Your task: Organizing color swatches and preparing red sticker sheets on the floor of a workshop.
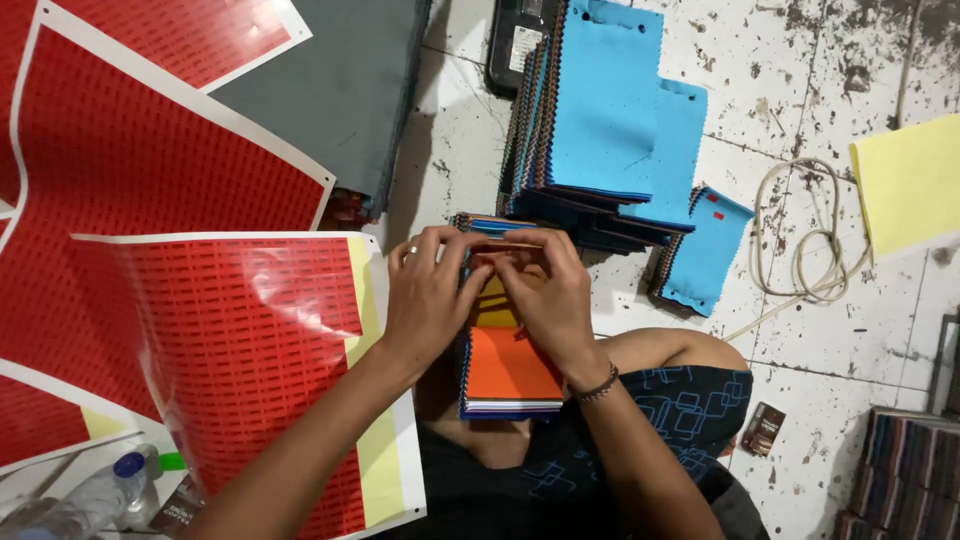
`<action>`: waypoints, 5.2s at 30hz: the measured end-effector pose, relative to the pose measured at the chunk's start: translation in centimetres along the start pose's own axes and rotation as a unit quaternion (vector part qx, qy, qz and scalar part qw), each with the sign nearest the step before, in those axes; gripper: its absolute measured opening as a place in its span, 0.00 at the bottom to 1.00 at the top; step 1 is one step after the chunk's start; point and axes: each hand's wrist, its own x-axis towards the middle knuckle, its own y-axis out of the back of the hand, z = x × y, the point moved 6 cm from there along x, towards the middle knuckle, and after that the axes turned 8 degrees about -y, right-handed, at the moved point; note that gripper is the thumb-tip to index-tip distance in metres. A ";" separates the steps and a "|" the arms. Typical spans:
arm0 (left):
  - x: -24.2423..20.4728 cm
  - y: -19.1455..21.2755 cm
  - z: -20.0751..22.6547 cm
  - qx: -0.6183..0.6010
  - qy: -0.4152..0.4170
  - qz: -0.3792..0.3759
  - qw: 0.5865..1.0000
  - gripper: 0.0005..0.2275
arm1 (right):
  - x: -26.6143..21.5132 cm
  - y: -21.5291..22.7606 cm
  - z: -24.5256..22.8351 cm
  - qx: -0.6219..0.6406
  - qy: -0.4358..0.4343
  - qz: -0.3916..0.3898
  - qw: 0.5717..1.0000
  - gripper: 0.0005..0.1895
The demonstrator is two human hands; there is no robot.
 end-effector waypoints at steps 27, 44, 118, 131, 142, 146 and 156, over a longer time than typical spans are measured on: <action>-1.9 0.2 -0.1 0.078 -0.099 -0.002 0.992 0.08 | 2.2 -1.3 1.3 0.115 -0.073 -0.084 0.987 0.20; -1.6 0.0 0.1 0.066 -0.072 -0.051 0.994 0.19 | 1.3 -2.3 0.9 -0.054 0.067 -0.045 0.995 0.21; -11.5 1.1 5.6 0.057 -0.130 -0.142 0.980 0.32 | 2.5 -0.1 0.2 0.100 0.022 -0.180 0.978 0.16; -12.7 12.6 -5.6 0.184 0.015 -0.041 0.982 0.27 | -4.7 -8.1 -6.1 -0.062 -0.003 -0.265 0.962 0.21; -15.1 13.8 -8.1 0.215 0.069 0.015 0.974 0.27 | -8.0 -14.0 -7.8 0.112 -0.034 -0.232 0.966 0.24; -13.7 14.2 -8.7 0.141 0.030 -0.004 0.990 0.22 | -8.1 -13.8 -6.5 -0.085 0.076 -0.140 0.984 0.18; -13.5 14.1 -8.2 0.111 -0.003 0.052 0.993 0.18 | -8.0 -13.6 -6.9 -0.104 0.209 -0.016 0.972 0.08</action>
